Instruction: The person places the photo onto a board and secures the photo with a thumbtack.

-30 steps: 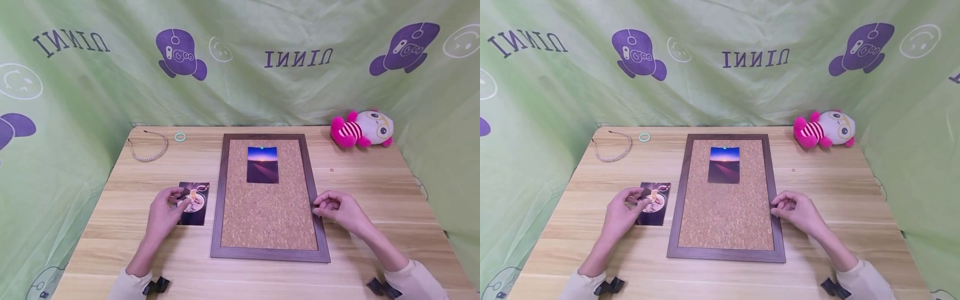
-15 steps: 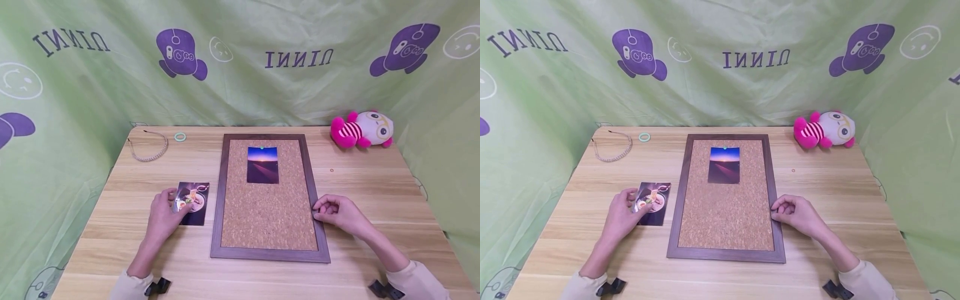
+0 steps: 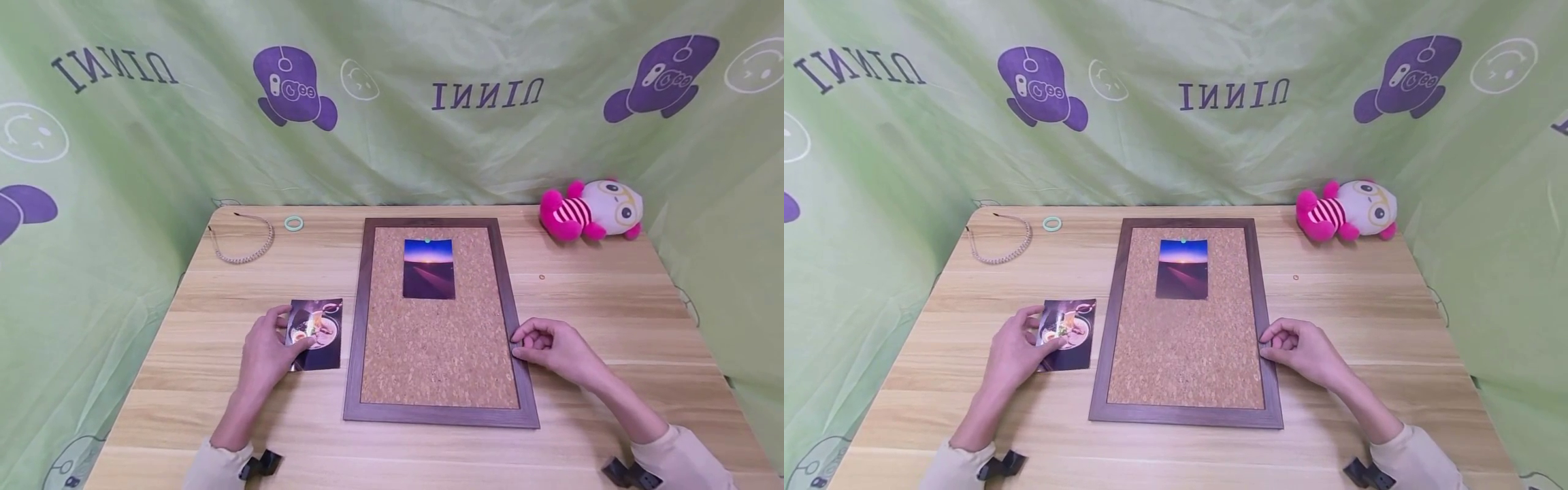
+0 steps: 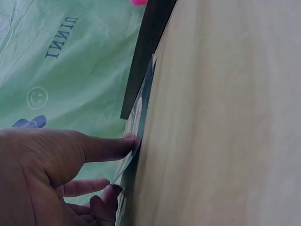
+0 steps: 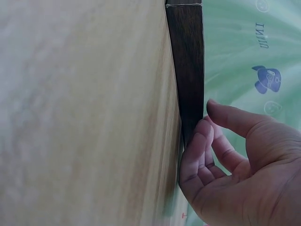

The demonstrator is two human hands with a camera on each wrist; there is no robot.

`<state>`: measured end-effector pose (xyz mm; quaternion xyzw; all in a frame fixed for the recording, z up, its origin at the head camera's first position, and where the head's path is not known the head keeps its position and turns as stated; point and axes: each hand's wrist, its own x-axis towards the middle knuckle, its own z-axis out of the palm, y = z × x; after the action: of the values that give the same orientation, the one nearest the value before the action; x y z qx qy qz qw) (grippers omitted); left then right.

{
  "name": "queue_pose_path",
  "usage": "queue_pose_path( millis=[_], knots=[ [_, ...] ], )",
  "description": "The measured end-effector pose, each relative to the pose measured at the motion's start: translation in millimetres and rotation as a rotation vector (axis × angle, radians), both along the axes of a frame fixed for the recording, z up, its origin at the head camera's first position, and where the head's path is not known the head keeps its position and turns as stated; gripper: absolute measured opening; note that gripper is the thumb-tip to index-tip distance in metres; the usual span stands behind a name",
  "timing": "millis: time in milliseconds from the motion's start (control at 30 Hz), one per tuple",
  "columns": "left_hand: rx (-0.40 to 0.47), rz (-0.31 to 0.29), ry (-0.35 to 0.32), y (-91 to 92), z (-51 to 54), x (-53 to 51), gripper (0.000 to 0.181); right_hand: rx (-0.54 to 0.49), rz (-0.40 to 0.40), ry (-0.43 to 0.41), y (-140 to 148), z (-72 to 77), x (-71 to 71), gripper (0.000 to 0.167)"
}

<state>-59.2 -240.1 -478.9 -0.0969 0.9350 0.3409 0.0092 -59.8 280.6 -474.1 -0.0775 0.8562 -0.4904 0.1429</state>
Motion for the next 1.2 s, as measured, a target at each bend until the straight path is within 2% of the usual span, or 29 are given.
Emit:
queue_pose_path(
  millis=[267, 500, 633, 767, 900, 1033, 1200],
  knots=[
    [0.08, 0.002, 0.017, -7.4, 3.0, 1.7, 0.061, 0.002, 0.002, 0.01, 0, 1.2, -0.7, 0.017],
    [0.118, 0.003, 0.066, -11.6, 4.2, 0.2, 0.04, 0.008, 0.005, 0.009, 1, 2.0, -1.2, 0.017],
    [0.152, 0.035, 0.068, -13.1, 7.4, 0.8, 0.039, 0.004, 0.006, 0.004, 1, 1.9, -0.7, 0.018],
    [0.227, 0.084, 0.072, -16.0, 10.0, 1.7, 0.039, 0.006, 0.005, 0.005, 1, 1.9, -0.4, 0.018],
    [0.312, 0.137, 0.127, -17.8, 12.1, 0.9, 0.036, 0.003, 0.005, 0.0, 0, 2.0, -0.3, 0.019],
    [0.387, 0.163, 0.201, -17.0, 16.3, -0.2, 0.036, 0.002, 0.004, -0.004, 0, 2.2, -0.5, 0.019],
    [0.456, 0.199, 0.225, -14.3, 21.2, -0.4, 0.036, 0.006, 0.005, -0.004, 0, 1.8, -0.6, 0.02]
  ],
)
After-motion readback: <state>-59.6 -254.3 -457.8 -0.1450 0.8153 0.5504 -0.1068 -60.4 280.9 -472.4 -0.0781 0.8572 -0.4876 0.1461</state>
